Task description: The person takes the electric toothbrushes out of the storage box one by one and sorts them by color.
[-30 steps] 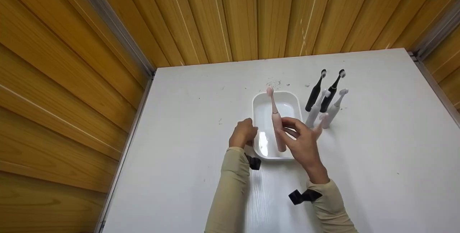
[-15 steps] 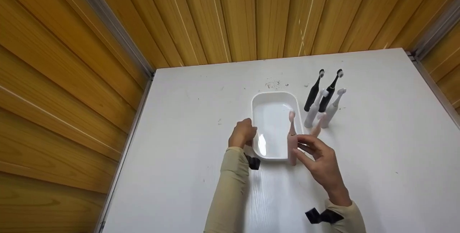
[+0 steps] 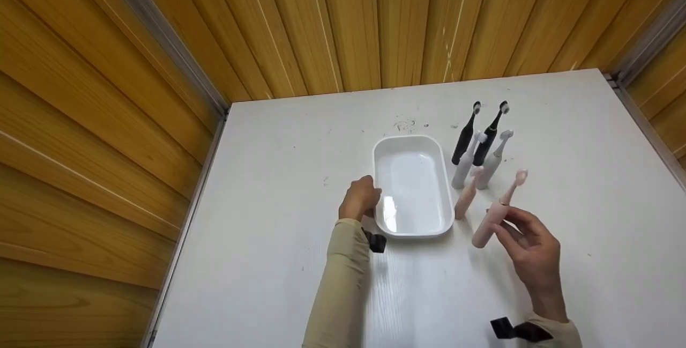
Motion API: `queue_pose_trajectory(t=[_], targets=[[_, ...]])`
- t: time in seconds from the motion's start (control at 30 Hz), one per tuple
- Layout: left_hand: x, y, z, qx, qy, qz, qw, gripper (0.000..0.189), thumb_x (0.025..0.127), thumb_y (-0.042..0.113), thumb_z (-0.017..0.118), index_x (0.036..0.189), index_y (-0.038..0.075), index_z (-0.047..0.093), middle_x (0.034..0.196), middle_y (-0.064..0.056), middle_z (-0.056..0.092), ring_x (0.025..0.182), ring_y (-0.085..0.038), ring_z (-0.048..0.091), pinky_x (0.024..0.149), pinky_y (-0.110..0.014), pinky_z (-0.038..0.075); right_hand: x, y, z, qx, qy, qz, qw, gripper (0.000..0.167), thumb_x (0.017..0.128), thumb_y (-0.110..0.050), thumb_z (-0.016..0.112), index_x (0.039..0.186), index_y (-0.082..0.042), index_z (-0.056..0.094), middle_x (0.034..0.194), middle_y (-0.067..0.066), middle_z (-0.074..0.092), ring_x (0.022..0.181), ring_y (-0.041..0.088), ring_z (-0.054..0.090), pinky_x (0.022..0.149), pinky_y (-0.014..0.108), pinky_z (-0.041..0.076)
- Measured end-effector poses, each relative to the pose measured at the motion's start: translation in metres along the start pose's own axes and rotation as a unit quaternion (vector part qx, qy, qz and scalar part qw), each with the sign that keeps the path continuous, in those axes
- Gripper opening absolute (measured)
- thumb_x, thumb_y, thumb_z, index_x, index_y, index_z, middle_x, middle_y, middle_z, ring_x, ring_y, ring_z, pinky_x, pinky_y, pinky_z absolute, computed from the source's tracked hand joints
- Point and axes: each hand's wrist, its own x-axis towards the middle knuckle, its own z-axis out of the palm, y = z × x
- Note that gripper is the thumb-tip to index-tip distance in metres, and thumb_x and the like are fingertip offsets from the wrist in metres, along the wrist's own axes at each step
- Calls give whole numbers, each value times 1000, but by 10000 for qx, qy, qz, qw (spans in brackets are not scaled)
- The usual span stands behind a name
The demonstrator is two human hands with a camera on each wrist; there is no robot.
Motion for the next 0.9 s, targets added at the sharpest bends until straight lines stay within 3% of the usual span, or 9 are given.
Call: queue_pose_trajectory(t=[0.23, 0.4, 0.53, 0.73, 0.9], targets=[[-1, 0, 3, -209, 250, -14, 9995, 37, 98, 21, 51, 132, 5, 51, 112, -18, 65, 78, -22, 67, 65, -34, 56, 3, 19, -16, 8, 350, 361, 9987, 42, 75, 25, 62, 116, 18, 54, 112, 8, 63, 107, 12, 63, 89, 20, 51], [-2, -1, 7, -287, 392, -28, 9988, 41, 98, 21, 51, 136, 8, 48, 119, -17, 64, 86, -23, 67, 66, -34, 56, 6, 29, -18, -542, 599, 1026, 9914, 42, 78, 15, 68, 118, 10, 57, 112, 2, 63, 108, 9, 62, 88, 16, 50], [-2, -1, 9, -285, 456, -107, 9985, 47, 98, 22, 51, 144, 14, 42, 131, -14, 59, 92, -22, 66, 70, -34, 56, 9, 36, -19, -848, 711, 1290, 9855, 42, 79, 12, 69, 119, 7, 58, 113, 0, 62, 108, 7, 61, 87, 15, 50], [-2, -1, 9, -386, 417, -212, 9982, 58, 98, 23, 51, 151, 26, 28, 140, -14, 52, 79, -19, 67, 61, -30, 54, 11, 47, -19, -918, 753, 1401, 9830, 41, 79, 10, 70, 118, 5, 59, 111, -2, 62, 107, 6, 61, 87, 14, 50], [-2, -1, 9, -372, 428, -10, 9984, 62, 98, 21, 52, 152, 28, 23, 134, -19, 55, 76, -21, 69, 53, -27, 54, 14, 54, -18, -744, 795, 1278, 9858, 42, 78, 15, 67, 118, 10, 57, 110, -1, 62, 106, 6, 62, 87, 15, 50]])
